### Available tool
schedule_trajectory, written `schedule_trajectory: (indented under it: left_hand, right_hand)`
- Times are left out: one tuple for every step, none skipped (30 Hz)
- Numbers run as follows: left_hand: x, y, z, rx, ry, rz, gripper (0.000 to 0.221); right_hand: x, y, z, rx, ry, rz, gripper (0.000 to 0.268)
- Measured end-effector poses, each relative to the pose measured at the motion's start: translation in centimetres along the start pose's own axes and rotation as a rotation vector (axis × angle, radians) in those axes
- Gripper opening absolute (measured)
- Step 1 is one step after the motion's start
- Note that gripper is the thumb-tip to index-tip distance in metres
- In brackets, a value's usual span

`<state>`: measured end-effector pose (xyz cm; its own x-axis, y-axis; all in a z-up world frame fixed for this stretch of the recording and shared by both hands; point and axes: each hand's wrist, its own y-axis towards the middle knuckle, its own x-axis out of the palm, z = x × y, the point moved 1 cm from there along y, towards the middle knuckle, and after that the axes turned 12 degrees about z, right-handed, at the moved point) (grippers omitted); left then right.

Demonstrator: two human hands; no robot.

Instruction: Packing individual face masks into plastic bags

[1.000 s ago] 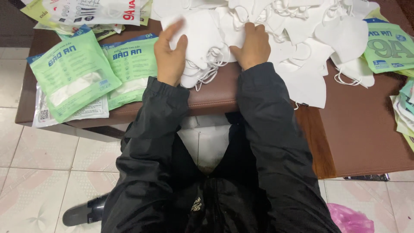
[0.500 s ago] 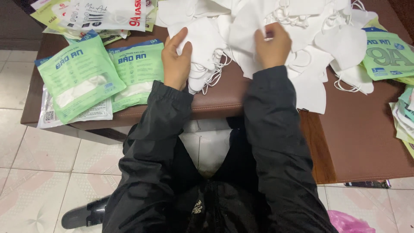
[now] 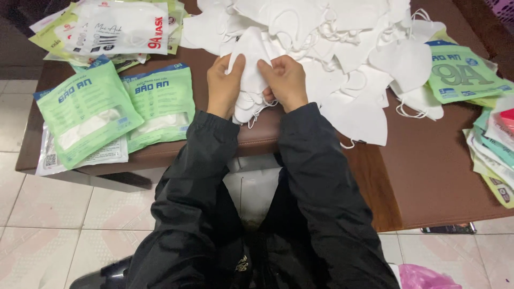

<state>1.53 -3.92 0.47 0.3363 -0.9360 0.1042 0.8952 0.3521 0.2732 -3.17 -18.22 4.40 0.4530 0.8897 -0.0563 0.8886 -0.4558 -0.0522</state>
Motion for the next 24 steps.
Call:
schedule_trajectory:
  left_hand:
    - [0.4,0.0,0.4,-0.001,-0.001,0.001,0.028]
    - [0.7,0.1,0.7,-0.077,-0.063,-0.018,0.026]
    - [1.1,0.2,1.0,-0.154,-0.124,-0.037,0.025]
    - [1.2,0.2,1.4,-0.154,-0.125,-0.038,0.025]
    - [1.4,0.2,1.7,-0.260,-0.232,-0.068,0.025]
    - [1.5,0.2,2.1,-0.367,-0.339,-0.097,0.026]
    - [1.6,0.2,1.8,-0.367,-0.340,-0.098,0.026]
    - [1.7,0.4,1.6,-0.444,-0.405,-0.125,0.026]
    - [1.7,0.6,1.5,-0.522,-0.470,-0.153,0.027]
    - [2.0,0.7,1.5,-0.514,-0.472,-0.154,0.027]
    - [2.3,0.9,1.5,-0.524,-0.396,-0.175,0.027]
    - [2.7,1.1,1.4,-0.534,-0.322,-0.196,0.028]
    - [3.0,1.2,1.6,-0.528,-0.327,-0.196,0.028]
    - [3.4,1.4,1.8,-0.557,-0.311,-0.220,0.028]
    - [3.8,1.6,1.9,-0.585,-0.295,-0.244,0.028]
    - [4.3,1.8,1.4,-0.580,-0.303,-0.242,0.028]
    - [4.7,2.1,0.9,-0.517,-0.311,-0.252,0.029]
    - [5.1,2.3,0.3,-0.457,-0.317,-0.258,0.031]
    - [5.4,2.7,-0.6,-0.453,-0.324,-0.254,0.031]
    - [5.7,3.1,-1.4,-0.435,-0.290,-0.260,0.030]
    - [6.1,3.5,-2.2,-0.417,-0.255,-0.266,0.029]
    - [6.0,3.4,-2.4,-0.416,-0.256,-0.261,0.029]
    - [5.8,3.3,-2.5,-0.256,-0.169,-0.245,0.025]
    - [5.6,3.1,-2.6,-0.099,-0.077,-0.229,0.022]
  right_hand:
    - [-0.8,1.0,0.2,-0.001,-0.002,0.000,0.027]
    - [-1.6,2.0,0.2,-0.206,-0.128,0.084,0.027]
    - [-2.3,2.9,0.2,-0.412,-0.254,0.169,0.028]
    - [-3.4,4.3,0.5,-0.412,-0.254,0.170,0.028]
    - [-4.6,5.7,0.7,-0.493,-0.211,0.266,0.021]
    - [-5.8,7.1,0.9,-0.575,-0.167,0.362,0.016]
    - [-6.8,8.3,1.4,-0.576,-0.167,0.363,0.016]
    - [-7.7,9.7,1.7,-0.631,-0.148,0.418,0.010]
    - [-8.5,11.1,2.0,-0.687,-0.128,0.473,0.005]
    - [-9.4,11.6,1.7,-0.693,-0.123,0.474,0.005]
    - [-10.3,12.2,1.4,-0.591,-0.227,0.533,0.011]
    - [-11.2,12.8,1.0,-0.489,-0.332,0.588,0.020]
    - [-12.4,14.3,2.0,-0.497,-0.329,0.589,0.020]
    - [-13.6,15.8,2.7,-0.672,-0.385,0.661,0.029]
    - [-14.8,17.3,3.4,-0.848,-0.441,0.728,0.038]
    - [-15.0,17.8,3.1,-0.858,-0.440,0.728,0.038]
    - [-15.2,18.4,2.9,-0.705,-0.537,0.717,0.052]
    - [-15.4,19.0,2.9,-0.550,-0.632,0.700,0.066]
    - [-15.0,19.0,2.8,-0.559,-0.633,0.698,0.066]
    - [-14.6,18.9,2.7,-0.500,-0.677,0.700,0.068]
    - [-14.3,18.9,2.6,-0.440,-0.722,0.702,0.071]
    - [-14.0,19.4,2.8,-0.444,-0.722,0.697,0.071]
    - [-13.7,19.9,3.1,-0.486,-0.705,0.730,0.060]
    - [-13.5,20.2,3.6,-0.522,-0.687,0.762,0.049]
